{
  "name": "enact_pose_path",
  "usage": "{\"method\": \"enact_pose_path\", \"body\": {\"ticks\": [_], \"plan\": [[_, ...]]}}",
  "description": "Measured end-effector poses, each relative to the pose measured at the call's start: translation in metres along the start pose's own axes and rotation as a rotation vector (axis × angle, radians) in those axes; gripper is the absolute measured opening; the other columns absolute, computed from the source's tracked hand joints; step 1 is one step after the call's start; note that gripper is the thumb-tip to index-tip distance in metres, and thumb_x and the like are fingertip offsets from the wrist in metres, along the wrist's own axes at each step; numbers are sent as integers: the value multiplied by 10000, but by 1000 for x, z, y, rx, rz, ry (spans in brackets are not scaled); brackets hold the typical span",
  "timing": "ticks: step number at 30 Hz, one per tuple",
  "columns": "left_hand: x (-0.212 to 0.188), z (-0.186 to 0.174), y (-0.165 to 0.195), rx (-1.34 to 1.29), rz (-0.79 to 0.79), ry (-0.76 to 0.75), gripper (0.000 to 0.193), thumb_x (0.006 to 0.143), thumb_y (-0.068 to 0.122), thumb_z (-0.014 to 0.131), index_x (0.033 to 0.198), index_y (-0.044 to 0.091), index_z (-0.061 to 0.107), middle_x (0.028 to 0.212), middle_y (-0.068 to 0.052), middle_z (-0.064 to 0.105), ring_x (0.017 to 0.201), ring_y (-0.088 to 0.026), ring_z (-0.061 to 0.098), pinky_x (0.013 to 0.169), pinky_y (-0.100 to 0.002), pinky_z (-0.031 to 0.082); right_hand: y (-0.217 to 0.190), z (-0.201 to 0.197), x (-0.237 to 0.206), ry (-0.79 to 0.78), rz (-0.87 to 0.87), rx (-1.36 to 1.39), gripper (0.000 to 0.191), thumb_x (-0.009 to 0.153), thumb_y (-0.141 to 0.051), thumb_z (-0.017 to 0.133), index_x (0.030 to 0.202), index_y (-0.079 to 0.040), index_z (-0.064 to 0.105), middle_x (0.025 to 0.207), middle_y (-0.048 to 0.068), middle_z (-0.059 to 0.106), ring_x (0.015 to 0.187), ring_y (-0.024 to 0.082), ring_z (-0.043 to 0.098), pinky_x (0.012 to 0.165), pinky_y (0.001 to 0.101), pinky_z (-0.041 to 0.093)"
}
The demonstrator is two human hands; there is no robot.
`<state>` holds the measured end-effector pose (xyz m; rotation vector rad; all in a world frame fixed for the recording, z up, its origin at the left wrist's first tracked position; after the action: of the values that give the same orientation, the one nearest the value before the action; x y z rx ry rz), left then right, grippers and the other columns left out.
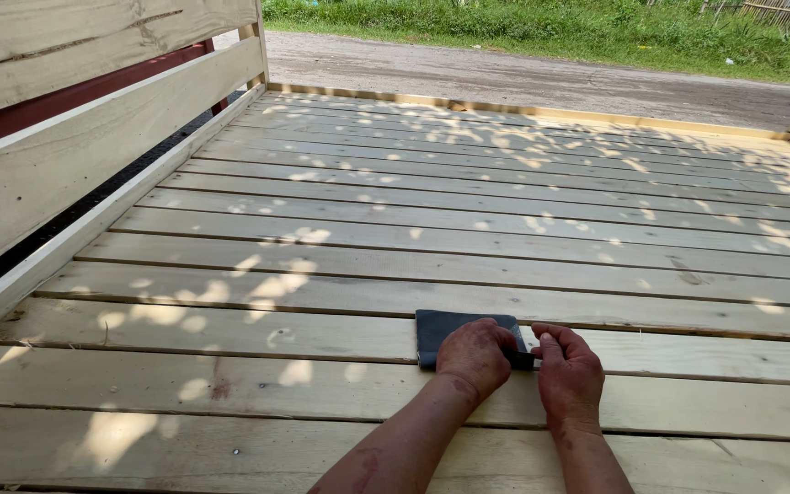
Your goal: The person sands the wooden plank surface of a trailer bed by hand, rubbing a sheet of sandpaper back and forth across the planks. They occasionally reposition the sandpaper in their hand and shift to sand different areas of the planks.
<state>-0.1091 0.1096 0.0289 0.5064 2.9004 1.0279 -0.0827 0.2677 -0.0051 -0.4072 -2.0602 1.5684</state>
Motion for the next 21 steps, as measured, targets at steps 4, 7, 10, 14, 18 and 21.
{"method": "enact_pose_path", "body": {"ticks": [4, 7, 10, 14, 18, 21], "plan": [[-24, -50, -79, 68, -142, 37, 177, 839, 159, 738, 976, 253, 801, 1138, 19, 669, 1130, -220, 646, 991, -381, 528, 3, 0, -1, 10, 32, 33, 234, 1010, -171, 584, 1118, -93, 776, 1038, 19, 765, 826, 109, 670, 783, 280, 545], [-39, -80, -114, 96, -149, 91, 134, 820, 192, 780, 951, 220, 793, 1094, -6, 684, 1091, -227, 655, 965, -382, 542, 2, 2, -1, 27, 53, -4, 238, 1014, -174, 575, 1111, -95, 777, 1036, 12, 768, 820, 112, 672, 785, 284, 548], [-35, -69, -97, 97, -154, 55, 118, 840, 181, 752, 940, 222, 798, 1093, -8, 676, 1099, -230, 656, 967, -379, 545, -3, 2, -2, 42, 43, -16, 235, 1017, -176, 576, 1102, -91, 778, 1028, 15, 770, 812, 121, 675, 787, 287, 553], [-12, -18, -25, 90, -72, -27, 158, 876, 141, 711, 997, 228, 764, 1162, -20, 627, 1161, -251, 616, 988, -410, 519, -8, 0, -5, 41, 46, -23, 233, 1015, -177, 577, 1100, -94, 778, 1024, 16, 771, 811, 118, 680, 776, 288, 549], [-11, -5, -6, 66, -29, -33, 153, 877, 106, 684, 951, 215, 761, 1165, -9, 618, 1166, -242, 619, 977, -412, 523, -9, -5, -8, 45, 65, -10, 239, 1015, -174, 572, 1111, -90, 774, 1032, 20, 763, 822, 108, 678, 754, 293, 539], [-27, -35, -41, 75, -11, 43, 117, 870, 105, 691, 913, 197, 749, 1098, -9, 615, 1109, -251, 621, 945, -409, 526, -7, -6, -7, 53, 76, 50, 240, 1015, -172, 571, 1119, -86, 769, 1040, 19, 759, 822, 105, 669, 752, 288, 540]]}}
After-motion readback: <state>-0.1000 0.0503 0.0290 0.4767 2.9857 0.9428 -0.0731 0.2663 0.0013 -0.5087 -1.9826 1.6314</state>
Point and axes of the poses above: each hand's wrist, its own x-axis towards the middle knuckle, its own z-axis out of the palm, y = z × x, the point moved 6 cm from there along x, towards the middle knuckle
